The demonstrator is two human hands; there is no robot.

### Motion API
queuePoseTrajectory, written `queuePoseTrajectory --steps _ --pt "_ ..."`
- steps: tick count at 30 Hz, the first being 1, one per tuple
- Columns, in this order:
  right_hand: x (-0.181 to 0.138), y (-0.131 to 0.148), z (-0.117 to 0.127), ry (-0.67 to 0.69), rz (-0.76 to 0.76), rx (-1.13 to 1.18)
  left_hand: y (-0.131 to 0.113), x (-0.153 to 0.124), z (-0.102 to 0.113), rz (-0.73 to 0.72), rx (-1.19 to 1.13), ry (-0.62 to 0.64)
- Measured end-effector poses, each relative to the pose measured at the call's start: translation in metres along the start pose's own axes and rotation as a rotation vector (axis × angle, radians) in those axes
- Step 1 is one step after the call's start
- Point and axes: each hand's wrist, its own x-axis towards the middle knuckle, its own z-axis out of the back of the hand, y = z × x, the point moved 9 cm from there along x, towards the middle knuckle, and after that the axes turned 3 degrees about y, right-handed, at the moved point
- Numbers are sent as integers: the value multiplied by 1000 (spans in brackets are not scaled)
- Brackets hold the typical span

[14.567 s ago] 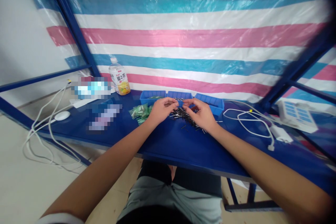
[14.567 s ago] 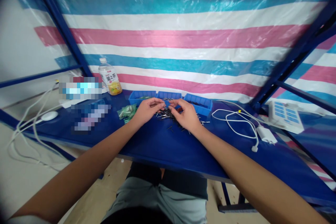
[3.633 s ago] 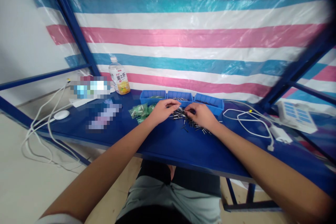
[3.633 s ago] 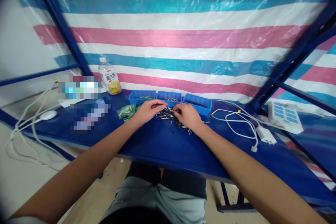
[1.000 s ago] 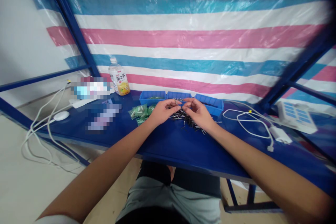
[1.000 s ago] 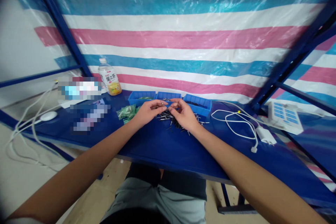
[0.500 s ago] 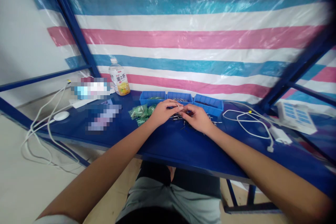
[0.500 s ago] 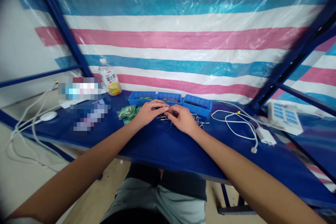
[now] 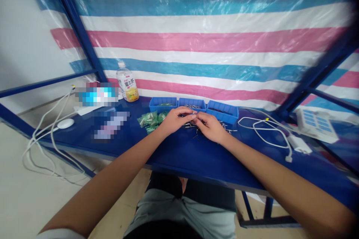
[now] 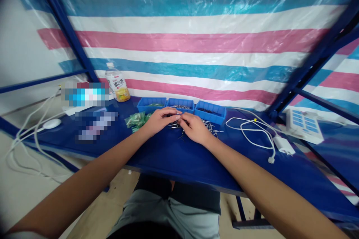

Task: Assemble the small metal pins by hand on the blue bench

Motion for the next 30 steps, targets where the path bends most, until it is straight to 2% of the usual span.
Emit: queuePoseTrajectory --steps 5,11,20,25,30 --pt "1 2 2 -16 11 -35 0 -1 -2 9 -39 34" --pt "1 -7 5 -65 -27 40 -2 -1 -4 7 -95 32" --pt "-1 -4 -8 55 -72 164 2 -1 -1 -5 17 0" --pt "0 -2 -6 56 -60 97 3 -2 -2 10 -72 7" --pt "1 -5 -1 33 -57 4 4 -2 -7 28 -114 80"
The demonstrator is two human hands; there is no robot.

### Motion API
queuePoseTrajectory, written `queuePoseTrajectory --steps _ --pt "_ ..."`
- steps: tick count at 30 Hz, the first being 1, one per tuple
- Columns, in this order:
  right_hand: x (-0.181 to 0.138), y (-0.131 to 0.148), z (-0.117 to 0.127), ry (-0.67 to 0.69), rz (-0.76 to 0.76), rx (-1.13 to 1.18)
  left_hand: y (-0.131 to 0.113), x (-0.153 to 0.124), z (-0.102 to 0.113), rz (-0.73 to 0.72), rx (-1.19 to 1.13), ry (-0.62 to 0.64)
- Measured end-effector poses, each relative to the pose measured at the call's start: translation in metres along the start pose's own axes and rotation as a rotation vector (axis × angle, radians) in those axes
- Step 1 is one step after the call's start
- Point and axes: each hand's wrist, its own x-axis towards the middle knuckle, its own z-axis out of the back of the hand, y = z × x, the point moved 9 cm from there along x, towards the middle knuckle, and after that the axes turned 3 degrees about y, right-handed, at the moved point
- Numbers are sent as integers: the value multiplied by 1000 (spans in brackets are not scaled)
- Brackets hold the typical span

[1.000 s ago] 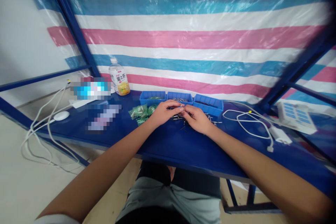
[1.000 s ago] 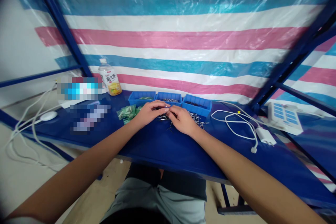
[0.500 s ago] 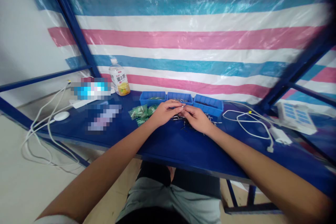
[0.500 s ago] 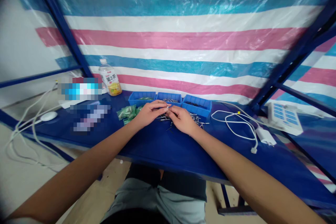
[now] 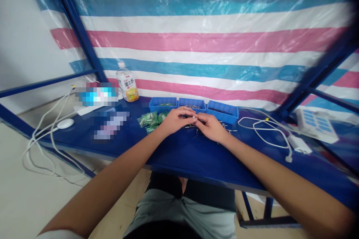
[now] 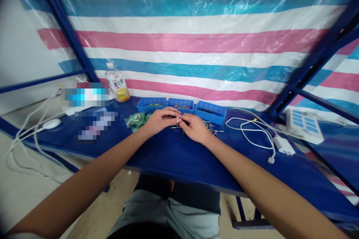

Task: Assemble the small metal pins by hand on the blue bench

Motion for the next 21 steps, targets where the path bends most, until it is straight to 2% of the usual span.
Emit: queuePoseTrajectory --steps 6,11,15,21 --pt "0 -3 2 -38 16 53 -7 -1 -8 -34 -5 77" --pt "-2 -6 -8 29 -46 173 -6 0 -4 -28 18 22" --pt "-2 -7 -10 31 -70 207 3 1 3 7 60 -31" --pt "-1 -12 -11 37 -108 257 5 1 2 9 95 -14"
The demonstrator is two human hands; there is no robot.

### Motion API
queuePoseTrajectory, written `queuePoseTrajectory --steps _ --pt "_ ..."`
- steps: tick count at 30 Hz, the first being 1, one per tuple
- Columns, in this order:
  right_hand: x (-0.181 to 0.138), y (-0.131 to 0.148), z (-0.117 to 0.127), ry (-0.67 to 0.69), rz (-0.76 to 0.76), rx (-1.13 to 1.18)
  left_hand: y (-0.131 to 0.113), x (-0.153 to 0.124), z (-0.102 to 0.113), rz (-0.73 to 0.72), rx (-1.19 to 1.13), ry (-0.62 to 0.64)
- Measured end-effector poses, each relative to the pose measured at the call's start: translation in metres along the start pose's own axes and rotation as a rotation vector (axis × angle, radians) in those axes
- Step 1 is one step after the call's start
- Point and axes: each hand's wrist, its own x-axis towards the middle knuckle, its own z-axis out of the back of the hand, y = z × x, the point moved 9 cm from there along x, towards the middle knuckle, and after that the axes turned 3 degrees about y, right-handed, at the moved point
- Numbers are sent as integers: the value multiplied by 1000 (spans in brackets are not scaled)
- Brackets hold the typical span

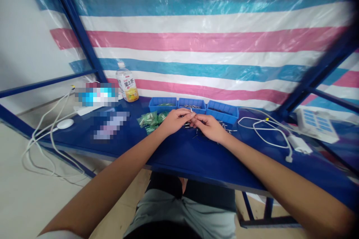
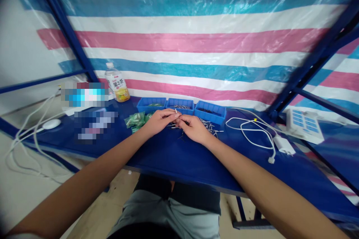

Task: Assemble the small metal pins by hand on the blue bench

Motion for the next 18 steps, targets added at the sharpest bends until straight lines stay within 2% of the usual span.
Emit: queuePoseTrajectory --steps 4,10,18 --pt "0 -2 5 -31 6 -60 -6 -1 3 -15 -15 -29" --pt "1 -1 11 -78 46 -129 -9 0 3 -32 32 2" --pt "0 -1 14 -108 54 -68 -8 0 6 -18 -7 -44"
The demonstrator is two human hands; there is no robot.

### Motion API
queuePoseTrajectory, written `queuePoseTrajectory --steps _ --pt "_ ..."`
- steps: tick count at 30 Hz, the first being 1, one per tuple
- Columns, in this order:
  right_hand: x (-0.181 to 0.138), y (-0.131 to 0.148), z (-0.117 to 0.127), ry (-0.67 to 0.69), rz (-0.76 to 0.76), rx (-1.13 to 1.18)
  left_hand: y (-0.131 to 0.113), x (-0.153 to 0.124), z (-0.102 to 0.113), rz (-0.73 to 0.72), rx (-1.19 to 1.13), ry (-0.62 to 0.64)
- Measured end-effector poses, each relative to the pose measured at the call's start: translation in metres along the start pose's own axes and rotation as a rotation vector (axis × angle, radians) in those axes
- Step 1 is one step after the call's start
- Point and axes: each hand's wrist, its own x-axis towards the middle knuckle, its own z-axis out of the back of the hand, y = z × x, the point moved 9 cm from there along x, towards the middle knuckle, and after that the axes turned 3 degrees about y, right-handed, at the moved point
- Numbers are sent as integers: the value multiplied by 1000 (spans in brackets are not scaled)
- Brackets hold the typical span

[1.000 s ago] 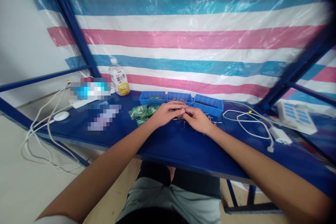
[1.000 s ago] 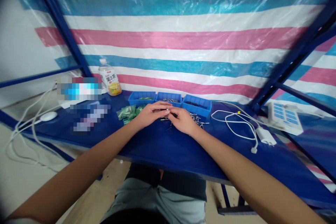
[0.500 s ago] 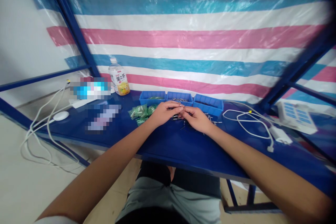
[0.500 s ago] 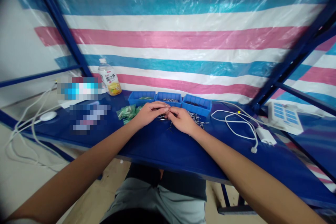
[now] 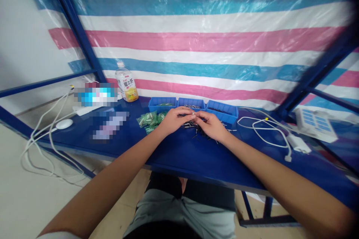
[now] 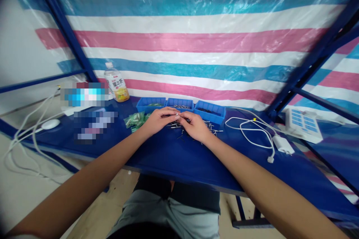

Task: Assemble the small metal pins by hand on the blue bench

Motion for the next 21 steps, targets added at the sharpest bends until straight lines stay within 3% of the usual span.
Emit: queuePoseTrajectory --steps 5,8,15,18,21 --pt "1 -7 -5 51 -81 122 6 0 2 46 -6 -38" --pt "7 -16 1 5 -125 165 14 1 5 98 -23 -59" --pt "26 -31 28 -129 -187 -72 19 1 5 93 16 -58" --pt "22 -15 26 -93 -115 -244 20 1 5 92 32 -59" --pt "13 14 10 27 90 -401 22 1 6 86 28 -68"
